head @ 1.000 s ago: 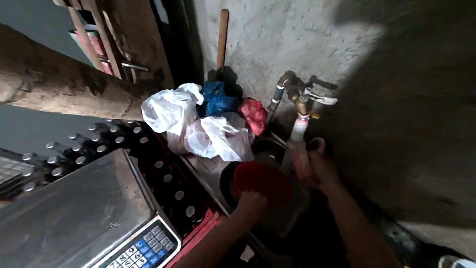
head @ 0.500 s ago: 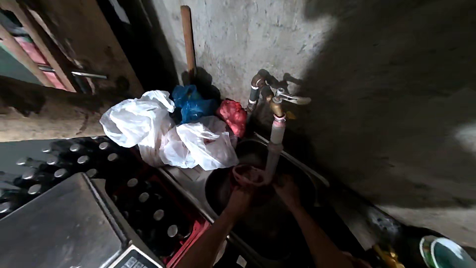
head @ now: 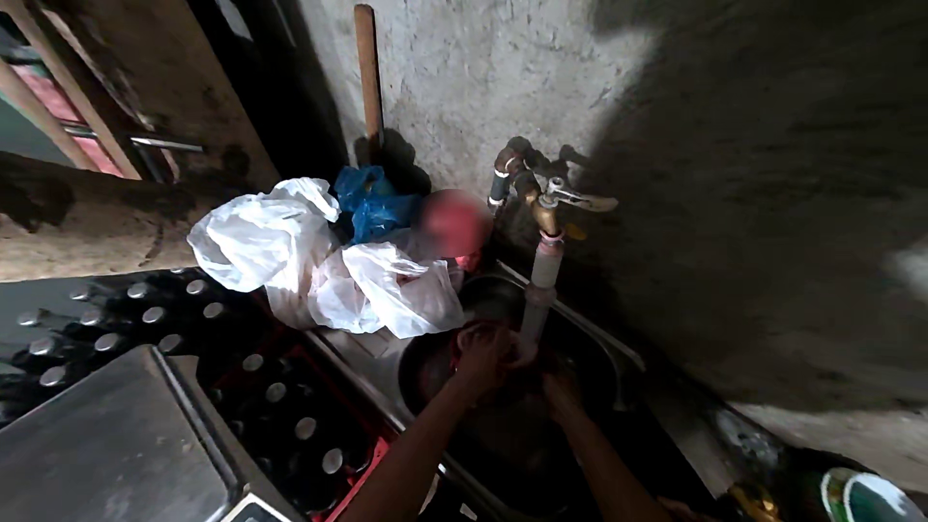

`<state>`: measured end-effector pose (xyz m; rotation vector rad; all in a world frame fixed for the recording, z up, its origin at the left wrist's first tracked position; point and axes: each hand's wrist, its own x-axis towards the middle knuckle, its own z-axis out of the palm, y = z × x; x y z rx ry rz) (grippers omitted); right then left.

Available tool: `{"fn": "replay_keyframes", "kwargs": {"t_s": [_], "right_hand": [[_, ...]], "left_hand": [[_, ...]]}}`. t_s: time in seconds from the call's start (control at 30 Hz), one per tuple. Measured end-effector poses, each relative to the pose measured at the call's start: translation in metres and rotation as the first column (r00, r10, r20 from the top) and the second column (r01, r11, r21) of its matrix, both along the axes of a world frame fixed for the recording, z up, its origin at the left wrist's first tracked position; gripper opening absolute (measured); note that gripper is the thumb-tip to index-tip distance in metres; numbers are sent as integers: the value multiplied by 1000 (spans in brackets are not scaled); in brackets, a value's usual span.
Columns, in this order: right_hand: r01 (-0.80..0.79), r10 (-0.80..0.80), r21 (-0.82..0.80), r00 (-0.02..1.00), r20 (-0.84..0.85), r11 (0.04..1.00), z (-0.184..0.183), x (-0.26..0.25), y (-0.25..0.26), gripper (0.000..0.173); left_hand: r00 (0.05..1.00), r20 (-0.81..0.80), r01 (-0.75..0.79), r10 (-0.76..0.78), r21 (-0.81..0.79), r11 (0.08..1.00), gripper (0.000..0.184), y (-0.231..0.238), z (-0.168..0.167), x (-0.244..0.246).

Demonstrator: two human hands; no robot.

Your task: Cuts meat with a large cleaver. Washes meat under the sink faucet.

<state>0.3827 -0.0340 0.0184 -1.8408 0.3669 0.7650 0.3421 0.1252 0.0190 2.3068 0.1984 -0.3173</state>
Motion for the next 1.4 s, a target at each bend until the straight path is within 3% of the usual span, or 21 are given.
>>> {"fn": "replay_keyframes", "kwargs": {"t_s": [0.07, 0.13, 0.2, 0.23, 0.27, 0.3, 0.37, 0.47, 0.57, 0.73, 0.83, 0.9, 0.97, 1.03, 1.2, 1.27, 1.4], "right_hand": [[36, -37, 14, 999, 28, 999, -1, 1, -3, 39], [111, -112, 39, 994, 21, 993, -2, 0, -9, 39], [196, -198, 61, 980, 29, 979, 1, 1, -14, 38], [221, -225, 90, 974, 34, 971, 3, 3, -16, 38], [246, -251, 121, 967, 32, 962, 6, 6, -18, 37], [274, -280, 148, 960, 22, 950, 11, 8, -17, 36], [318, -324, 180, 946, 1, 931, 22, 14, -16, 36], [343, -346, 165, 938, -10, 925, 35, 18, -19, 37], [303, -309, 160, 951, 16, 939, 39, 19, -20, 38], [226, -225, 123, 974, -20, 966, 21, 26, -14, 42], [104, -104, 47, 995, 0, 994, 0, 34, -10, 40], [-19, 19, -37, 1000, 2, 999, -15, 40, -7, 40], [-116, 114, -110, 993, -25, 987, -23, 42, 0, 41], [-204, 194, -146, 978, -78, 968, -21, 44, 11, 41], [-336, 321, -317, 942, -100, 887, -21, 59, 30, 45], [-349, 348, -342, 935, -65, 872, -28, 66, 29, 46], [-348, 375, -229, 923, 83, 909, -40, 72, 19, 42]], "left_hand": [[999, 33, -5, 6, -42, 999, 79, -1, 2, 11], [946, 190, -219, 264, -229, 949, 62, 1, 0, 10], [735, 235, -533, 636, -381, 756, 48, 3, -13, 0], [633, 159, -661, 758, -398, 636, 46, 6, -24, -7], [574, 60, -746, 817, -373, 552, 45, 9, -37, -13], [573, -55, -777, 817, -353, 521, 44, 12, -50, -19], [687, -198, -713, 699, -372, 595, 43, 18, -63, -21], [884, -205, -466, 419, -333, 820, 41, 26, -60, -6], [928, -211, -349, 306, -208, 914, 41, 20, -59, 4], [866, -452, -369, 216, -285, 885, 46, -18, -48, -25], [830, -515, -443, 215, -375, 814, 43, -40, -54, -42], [789, -493, -576, 367, -386, 720, 41, -47, -53, -50], [708, -370, -703, 602, -288, 650, 48, -49, -60, -56], [693, -204, -721, 691, -190, 667, 68, -42, -65, -62], [798, -59, -601, 600, 5, 800, 85, -27, -62, -60], [829, -49, -549, 557, 114, 828, 82, -27, -59, -51], [863, -83, -469, 499, 237, 851, 64, -25, -58, -40]]}}
